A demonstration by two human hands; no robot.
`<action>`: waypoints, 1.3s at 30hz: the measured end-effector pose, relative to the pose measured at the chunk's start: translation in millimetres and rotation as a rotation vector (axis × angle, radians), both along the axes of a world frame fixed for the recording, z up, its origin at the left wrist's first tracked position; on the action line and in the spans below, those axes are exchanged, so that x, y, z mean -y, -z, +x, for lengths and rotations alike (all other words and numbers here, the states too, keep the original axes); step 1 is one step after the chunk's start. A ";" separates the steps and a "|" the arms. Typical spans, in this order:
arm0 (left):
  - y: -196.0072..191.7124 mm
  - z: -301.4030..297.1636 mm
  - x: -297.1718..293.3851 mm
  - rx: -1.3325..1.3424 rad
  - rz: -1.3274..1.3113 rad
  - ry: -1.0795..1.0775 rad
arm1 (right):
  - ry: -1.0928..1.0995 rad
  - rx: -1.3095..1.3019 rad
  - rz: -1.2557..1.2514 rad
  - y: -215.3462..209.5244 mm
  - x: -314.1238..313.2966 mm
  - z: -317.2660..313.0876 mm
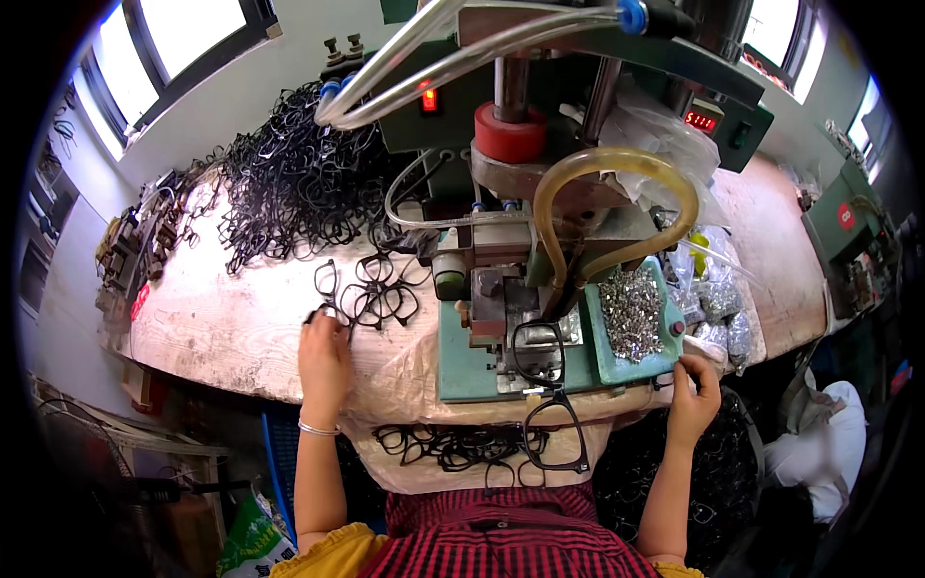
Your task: The person repeatedly picks up black eyeglass frames and inserts small metal screws into the hinge area using a green screwdriver-like tool. The person places the assembled frames into a growing pile on the left side of the workbench.
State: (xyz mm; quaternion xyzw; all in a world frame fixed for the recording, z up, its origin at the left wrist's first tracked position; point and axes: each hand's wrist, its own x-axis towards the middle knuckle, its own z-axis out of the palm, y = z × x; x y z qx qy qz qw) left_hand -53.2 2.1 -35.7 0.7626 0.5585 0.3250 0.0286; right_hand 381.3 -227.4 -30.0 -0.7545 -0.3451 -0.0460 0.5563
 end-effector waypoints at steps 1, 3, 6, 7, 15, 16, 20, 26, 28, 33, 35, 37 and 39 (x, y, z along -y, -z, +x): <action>-3.8 -1.6 3.2 -0.007 0.048 -0.066 | 0.007 -0.066 0.025 -5.9 2.7 -8.5; -12.1 0.4 2.3 0.128 0.144 -0.176 | -0.112 -0.115 0.040 -24.2 -4.1 -28.9; -27.7 28.2 -3.0 0.432 0.173 -0.095 | -0.402 -0.117 0.093 -68.0 -41.4 -60.8; -29.2 36.4 -6.4 0.486 0.138 -0.080 | -0.470 -0.100 0.107 -78.2 -59.3 -66.8; 9.0 68.6 33.5 0.892 -0.381 0.213 | -0.616 -0.430 0.342 -70.8 -111.5 -109.2; 1.2 75.7 35.3 0.940 -0.329 0.265 | -0.618 -0.463 0.352 -71.0 -111.6 -109.6; -67.4 101.6 47.7 0.996 0.074 0.476 | -0.720 -0.572 0.347 -75.7 -111.7 -113.0; -131.7 122.5 80.7 0.775 0.455 0.902 | -0.765 -0.594 0.322 -100.8 -96.9 -125.2; -129.9 125.5 80.5 0.491 0.391 1.002 | -0.755 -0.453 0.180 -118.1 -82.9 -119.4; -110.1 150.4 70.2 0.260 0.346 1.128 | -0.180 0.392 -0.227 -47.0 -83.5 -28.3; -107.0 151.7 66.5 0.274 0.334 1.165 | -0.137 0.446 -0.228 -9.5 -74.9 2.3; -107.5 152.4 65.0 0.265 0.339 1.157 | -0.140 0.427 -0.193 -5.8 -76.3 5.6; -106.0 150.7 64.7 0.262 0.335 1.151 | -0.186 0.348 -0.125 -12.5 -84.0 5.6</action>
